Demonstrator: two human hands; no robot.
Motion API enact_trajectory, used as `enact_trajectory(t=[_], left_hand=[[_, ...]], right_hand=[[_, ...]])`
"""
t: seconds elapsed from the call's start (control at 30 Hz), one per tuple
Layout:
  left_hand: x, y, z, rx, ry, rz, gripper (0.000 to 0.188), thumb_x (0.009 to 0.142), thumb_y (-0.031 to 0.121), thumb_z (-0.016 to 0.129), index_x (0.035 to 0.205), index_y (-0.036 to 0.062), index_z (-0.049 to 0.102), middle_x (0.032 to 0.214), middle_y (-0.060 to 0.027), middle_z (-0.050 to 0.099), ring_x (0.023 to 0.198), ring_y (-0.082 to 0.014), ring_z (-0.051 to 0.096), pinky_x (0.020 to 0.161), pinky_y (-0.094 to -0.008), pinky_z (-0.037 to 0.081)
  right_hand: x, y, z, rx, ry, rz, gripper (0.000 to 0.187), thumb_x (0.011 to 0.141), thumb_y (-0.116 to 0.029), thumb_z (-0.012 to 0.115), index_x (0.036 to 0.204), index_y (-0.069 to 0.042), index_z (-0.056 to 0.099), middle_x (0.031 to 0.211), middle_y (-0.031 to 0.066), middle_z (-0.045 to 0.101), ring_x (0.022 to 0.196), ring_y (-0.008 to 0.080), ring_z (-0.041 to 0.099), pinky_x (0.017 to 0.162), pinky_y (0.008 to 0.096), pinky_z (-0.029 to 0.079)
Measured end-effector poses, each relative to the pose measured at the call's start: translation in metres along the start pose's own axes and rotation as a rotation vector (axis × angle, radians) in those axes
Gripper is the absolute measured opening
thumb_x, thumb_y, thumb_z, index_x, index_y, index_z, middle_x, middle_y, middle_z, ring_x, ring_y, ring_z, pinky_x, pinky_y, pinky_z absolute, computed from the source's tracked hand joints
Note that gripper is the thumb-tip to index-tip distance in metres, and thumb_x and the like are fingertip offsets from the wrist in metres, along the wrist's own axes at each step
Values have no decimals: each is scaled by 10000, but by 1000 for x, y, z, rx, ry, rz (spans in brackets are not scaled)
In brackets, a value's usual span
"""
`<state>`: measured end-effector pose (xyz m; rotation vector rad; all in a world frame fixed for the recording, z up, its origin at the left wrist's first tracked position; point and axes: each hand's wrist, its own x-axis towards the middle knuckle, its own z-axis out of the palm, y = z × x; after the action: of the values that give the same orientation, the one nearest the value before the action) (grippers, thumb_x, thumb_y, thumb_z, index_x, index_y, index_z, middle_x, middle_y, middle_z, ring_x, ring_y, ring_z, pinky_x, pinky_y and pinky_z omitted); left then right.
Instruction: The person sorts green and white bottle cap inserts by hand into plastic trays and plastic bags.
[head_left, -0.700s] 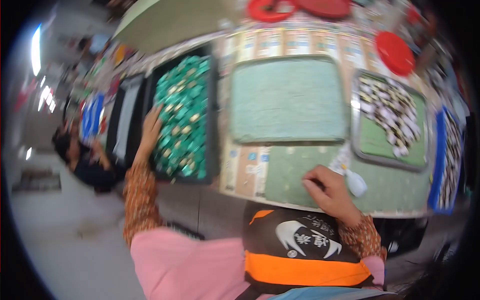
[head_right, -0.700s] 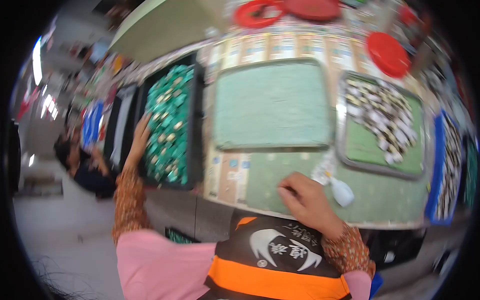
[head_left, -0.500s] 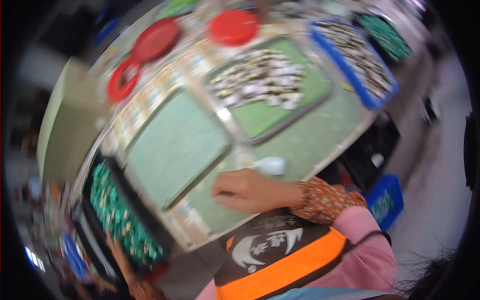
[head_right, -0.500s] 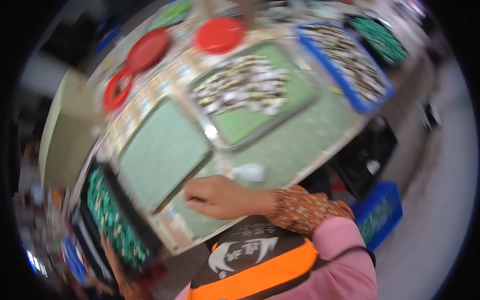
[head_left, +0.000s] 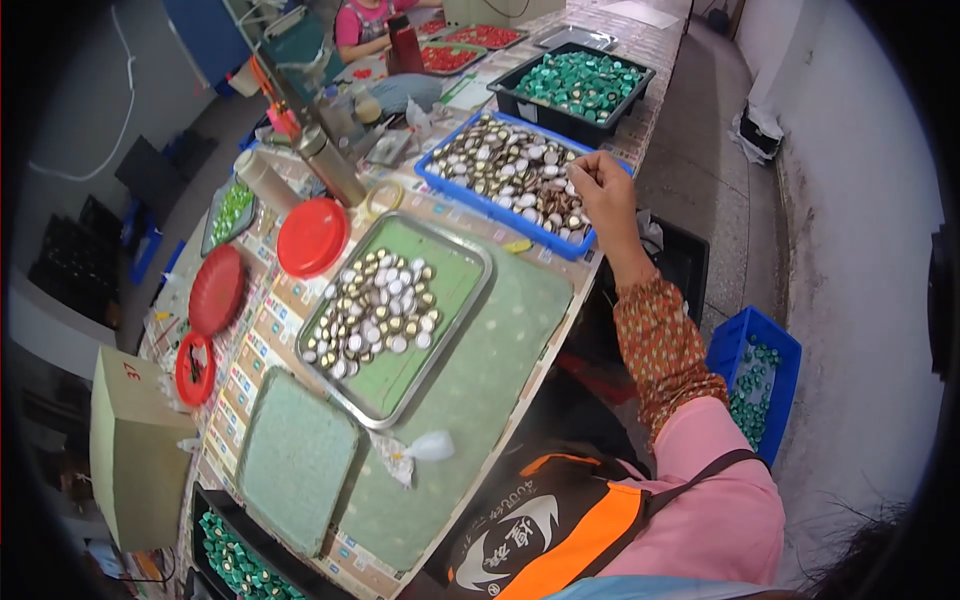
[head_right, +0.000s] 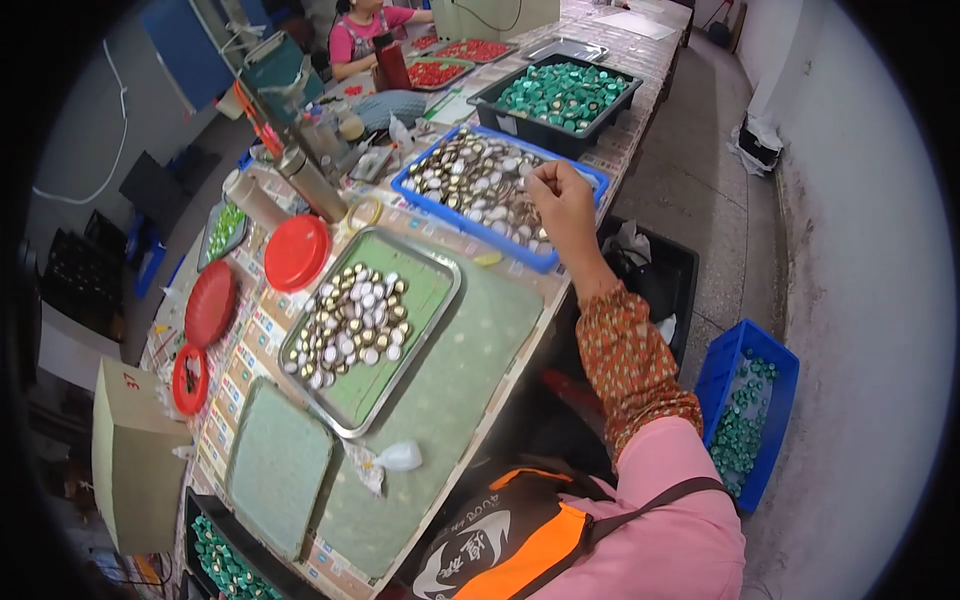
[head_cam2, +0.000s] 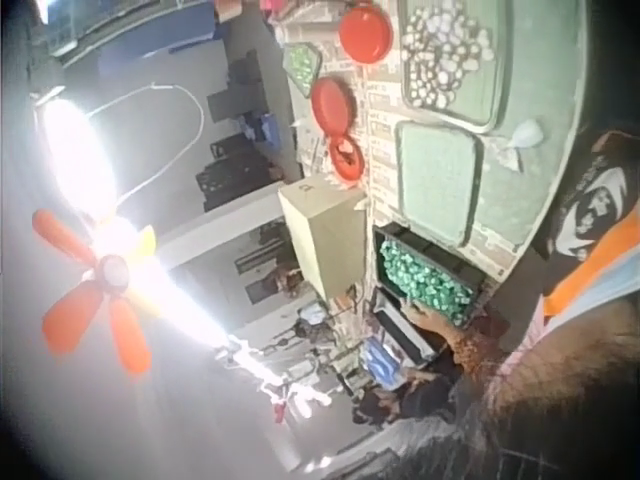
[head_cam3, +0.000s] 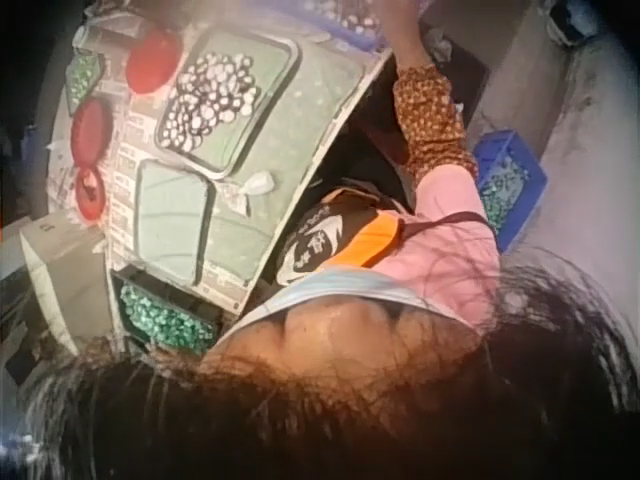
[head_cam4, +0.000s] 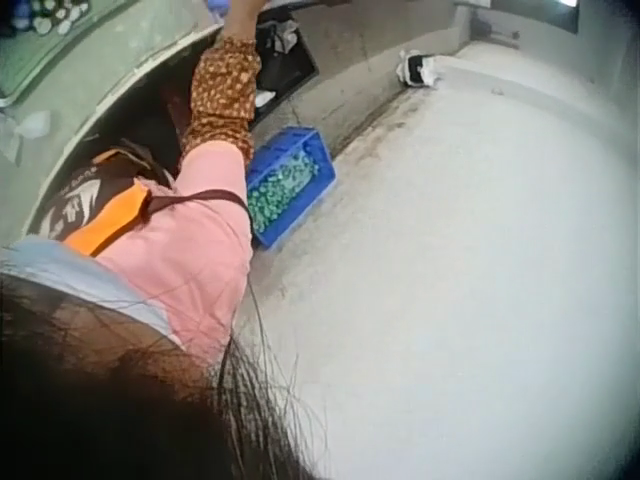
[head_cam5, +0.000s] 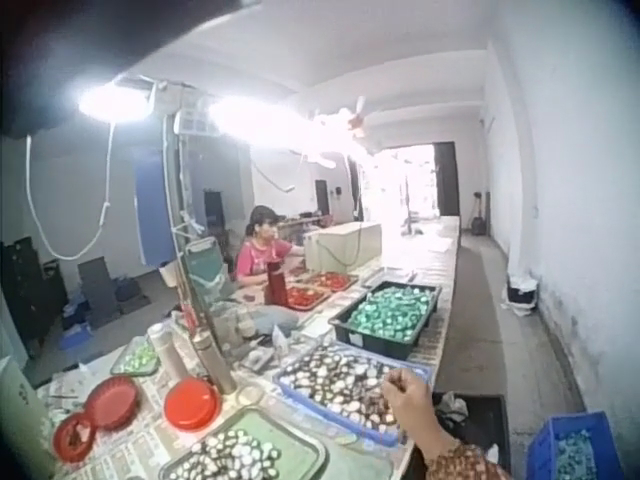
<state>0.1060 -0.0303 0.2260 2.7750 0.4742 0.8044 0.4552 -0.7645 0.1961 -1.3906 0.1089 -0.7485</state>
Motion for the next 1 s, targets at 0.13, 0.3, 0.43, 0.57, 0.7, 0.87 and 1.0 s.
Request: enact_trajectory(t=[0.13, 0.3, 0.43, 0.57, 0.7, 0.87, 1.0], left_hand=[[-4, 68, -20, 139, 114, 27, 297, 1047, 198, 542, 1161, -31, 694, 1284, -249, 643, 1194, -408, 587, 1051, -507, 421], [1, 127, -25, 176, 128, 54, 254, 1023, 135, 546, 1089, -41, 718, 1134, -214, 696, 1078, -398, 619, 986, -475, 453], [3, 163, -29, 155, 59, -55, 249, 1017, 123, 549, 1098, -38, 721, 1137, -216, 695, 1093, -387, 616, 991, -477, 450], [5, 175, -27, 258, 70, -44, 238, 1013, 114, 562, 1092, -38, 727, 1166, -217, 690, 1155, -374, 607, 1021, -473, 442], [27, 125, -11, 2, 172, 471, 235, 1011, 109, 569, 1090, -49, 724, 1221, -228, 670, 1187, -382, 599, 1045, -472, 434], [20, 118, -3, -245, 223, 1074, 235, 1013, 95, 563, 1105, -58, 715, 1255, -227, 660, 1198, -386, 598, 1045, -472, 440], [-12, 180, -7, 81, 67, -156, 251, 1024, 115, 559, 1127, -58, 709, 1309, -229, 643, 1206, -387, 592, 1043, -474, 443]], right_hand=[[102, 54, -37, -787, -18, -338, 127, 926, -149, 665, 1000, -47, 650, 782, 42, 600, 725, 218, 637, 642, 360, 504], [184, 80, -46, -1257, -159, -343, 196, 889, -160, 682, 1065, -73, 682, 1080, 139, 609, 1042, 367, 634, 858, 505, 532], [217, 107, -55, -1405, -237, -280, 233, 861, -156, 716, 1076, -73, 680, 1127, 130, 619, 1105, 367, 617, 862, 532, 545], [242, 130, -68, -1483, -291, -355, 216, 830, -91, 698, 1040, -47, 673, 1102, 133, 641, 1080, 359, 632, 838, 501, 571], [254, 136, -59, -1531, -403, -415, 248, 781, -31, 694, 1027, -34, 665, 1094, 115, 651, 1056, 343, 645, 813, 469, 584], [258, 134, -71, -1568, -503, -412, 309, 775, -34, 701, 1076, -49, 631, 1100, 113, 648, 1068, 323, 643, 827, 468, 579], [257, 120, -94, -1596, -522, -396, 333, 770, -57, 714, 1096, -57, 648, 1105, 104, 666, 1078, 308, 659, 838, 460, 586]])
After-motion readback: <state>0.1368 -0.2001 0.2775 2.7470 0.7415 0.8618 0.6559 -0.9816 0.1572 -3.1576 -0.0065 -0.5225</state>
